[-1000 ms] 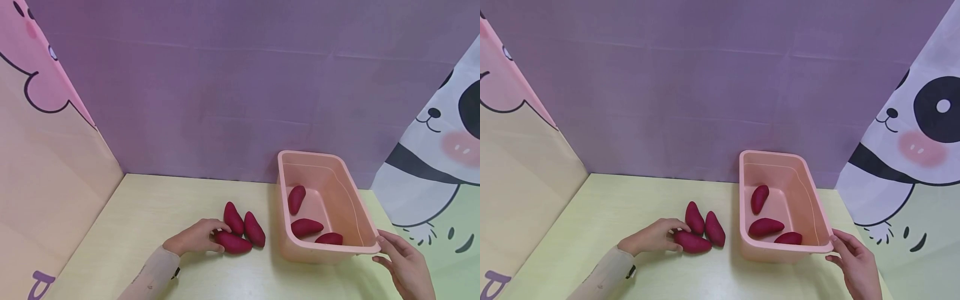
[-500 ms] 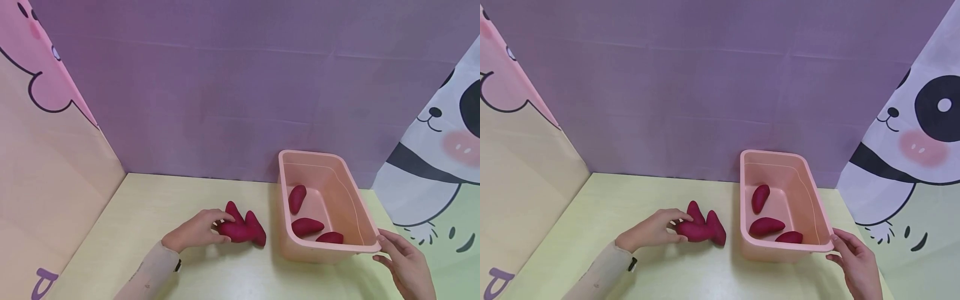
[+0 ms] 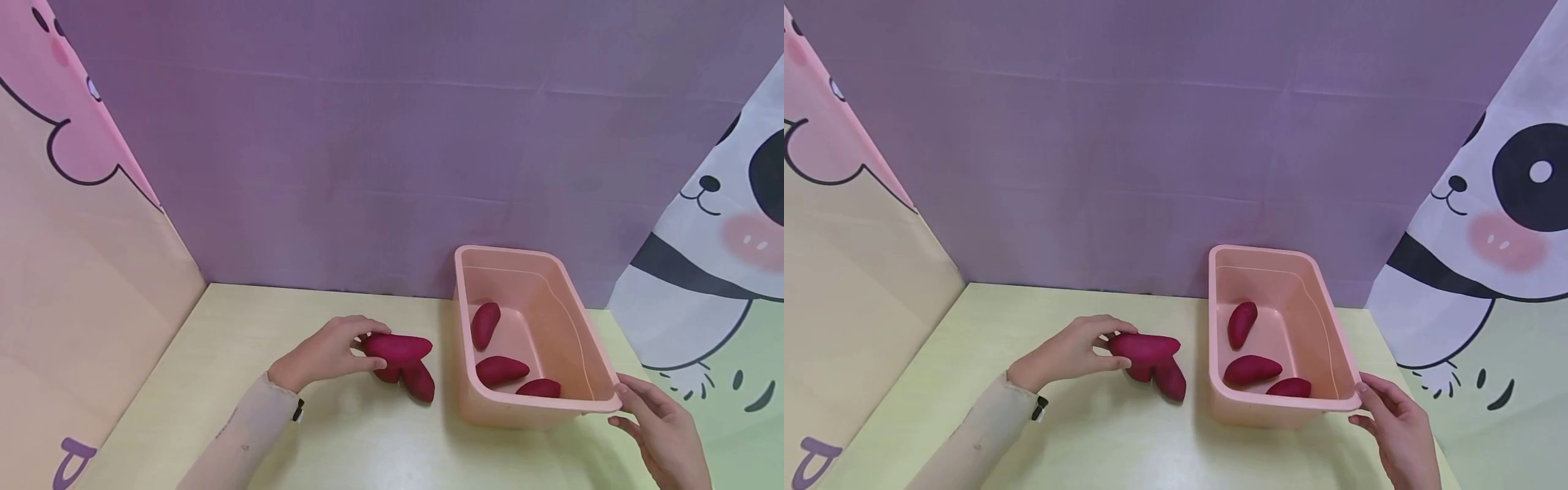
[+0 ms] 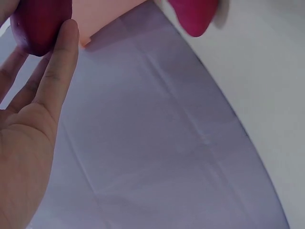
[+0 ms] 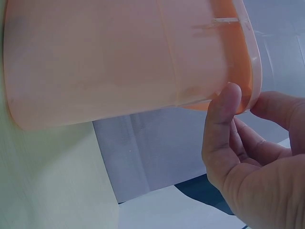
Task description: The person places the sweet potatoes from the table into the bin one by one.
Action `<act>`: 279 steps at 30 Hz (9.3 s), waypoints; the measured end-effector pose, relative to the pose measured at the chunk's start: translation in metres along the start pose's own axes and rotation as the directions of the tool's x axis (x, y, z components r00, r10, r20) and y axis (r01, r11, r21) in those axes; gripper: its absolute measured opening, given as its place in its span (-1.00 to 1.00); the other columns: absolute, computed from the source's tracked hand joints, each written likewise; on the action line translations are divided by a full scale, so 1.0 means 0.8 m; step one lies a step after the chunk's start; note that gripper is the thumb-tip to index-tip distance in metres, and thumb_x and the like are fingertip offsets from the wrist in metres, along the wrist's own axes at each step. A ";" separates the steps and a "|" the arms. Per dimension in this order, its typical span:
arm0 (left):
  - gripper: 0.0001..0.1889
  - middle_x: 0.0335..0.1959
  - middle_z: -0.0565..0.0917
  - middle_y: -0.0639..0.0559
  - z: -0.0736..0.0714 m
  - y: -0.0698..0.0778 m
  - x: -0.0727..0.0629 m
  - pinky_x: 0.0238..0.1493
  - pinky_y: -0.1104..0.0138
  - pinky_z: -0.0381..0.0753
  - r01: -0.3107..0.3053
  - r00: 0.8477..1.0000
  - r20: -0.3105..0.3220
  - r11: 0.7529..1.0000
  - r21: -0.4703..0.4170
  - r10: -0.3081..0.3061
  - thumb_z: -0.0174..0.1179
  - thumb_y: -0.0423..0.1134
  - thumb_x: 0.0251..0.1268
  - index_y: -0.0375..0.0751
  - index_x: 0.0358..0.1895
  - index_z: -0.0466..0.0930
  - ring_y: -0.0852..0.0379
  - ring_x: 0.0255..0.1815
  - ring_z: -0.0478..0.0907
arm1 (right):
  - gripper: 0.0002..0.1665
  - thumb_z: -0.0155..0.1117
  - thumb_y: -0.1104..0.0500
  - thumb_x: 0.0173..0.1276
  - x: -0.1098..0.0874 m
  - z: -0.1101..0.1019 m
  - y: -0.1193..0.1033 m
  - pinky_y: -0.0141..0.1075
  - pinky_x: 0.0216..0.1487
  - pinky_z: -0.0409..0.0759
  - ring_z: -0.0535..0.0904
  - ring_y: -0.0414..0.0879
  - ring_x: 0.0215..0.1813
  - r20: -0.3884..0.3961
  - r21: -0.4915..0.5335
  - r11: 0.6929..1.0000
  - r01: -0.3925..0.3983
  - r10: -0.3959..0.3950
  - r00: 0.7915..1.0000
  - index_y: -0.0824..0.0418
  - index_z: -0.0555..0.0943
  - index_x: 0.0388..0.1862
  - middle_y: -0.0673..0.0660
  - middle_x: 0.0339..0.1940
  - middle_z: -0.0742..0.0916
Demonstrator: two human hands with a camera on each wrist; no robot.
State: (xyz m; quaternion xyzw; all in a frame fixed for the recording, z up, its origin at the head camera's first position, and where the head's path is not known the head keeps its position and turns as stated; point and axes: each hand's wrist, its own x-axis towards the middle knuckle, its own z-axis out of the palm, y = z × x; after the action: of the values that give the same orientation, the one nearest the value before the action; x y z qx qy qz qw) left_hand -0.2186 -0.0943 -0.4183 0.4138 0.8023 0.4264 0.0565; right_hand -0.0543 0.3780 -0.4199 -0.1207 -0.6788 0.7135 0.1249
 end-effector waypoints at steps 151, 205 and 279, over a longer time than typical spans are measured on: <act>-0.66 0.06 0.64 0.10 0.018 0.055 0.101 0.08 0.24 0.54 0.163 0.987 -0.050 0.938 0.307 -0.155 0.35 -0.17 0.32 -0.09 0.13 0.63 0.10 0.04 0.58 | -0.77 0.26 0.25 0.47 0.001 -0.004 0.000 -0.26 -0.29 0.71 0.65 -0.15 -0.23 0.005 0.006 1.000 -0.019 0.019 1.000 0.09 0.71 0.04 -0.09 -0.11 0.74; -0.56 0.00 0.64 0.13 0.026 -0.107 -0.007 -0.05 0.28 0.60 0.204 0.960 0.177 0.976 0.081 -0.216 0.42 -0.39 0.17 -0.18 0.16 0.63 0.13 -0.10 0.57 | -0.73 0.20 0.31 0.50 0.001 -0.003 -0.001 -0.27 -0.26 0.70 0.67 -0.14 -0.22 0.034 0.027 1.000 0.014 -0.015 0.999 0.15 0.70 0.09 -0.08 -0.07 0.74; -0.58 -0.02 0.71 0.08 0.040 0.104 0.214 -0.13 0.55 0.53 -0.198 0.979 -0.018 0.965 0.172 0.204 0.40 -0.20 0.28 -0.15 0.19 0.66 0.26 -0.18 0.59 | -0.78 0.26 0.25 0.47 -0.001 -0.002 -0.001 -0.28 -0.28 0.70 0.68 -0.14 -0.25 -0.002 0.014 1.000 -0.026 0.026 1.000 0.08 0.71 0.02 -0.09 -0.12 0.75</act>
State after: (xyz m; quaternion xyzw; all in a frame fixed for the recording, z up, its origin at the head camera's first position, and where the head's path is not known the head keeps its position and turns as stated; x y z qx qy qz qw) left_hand -0.2645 0.0724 -0.3331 0.4886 0.7904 0.3677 -0.0366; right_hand -0.0531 0.3791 -0.4189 -0.1292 -0.6721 0.7196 0.1172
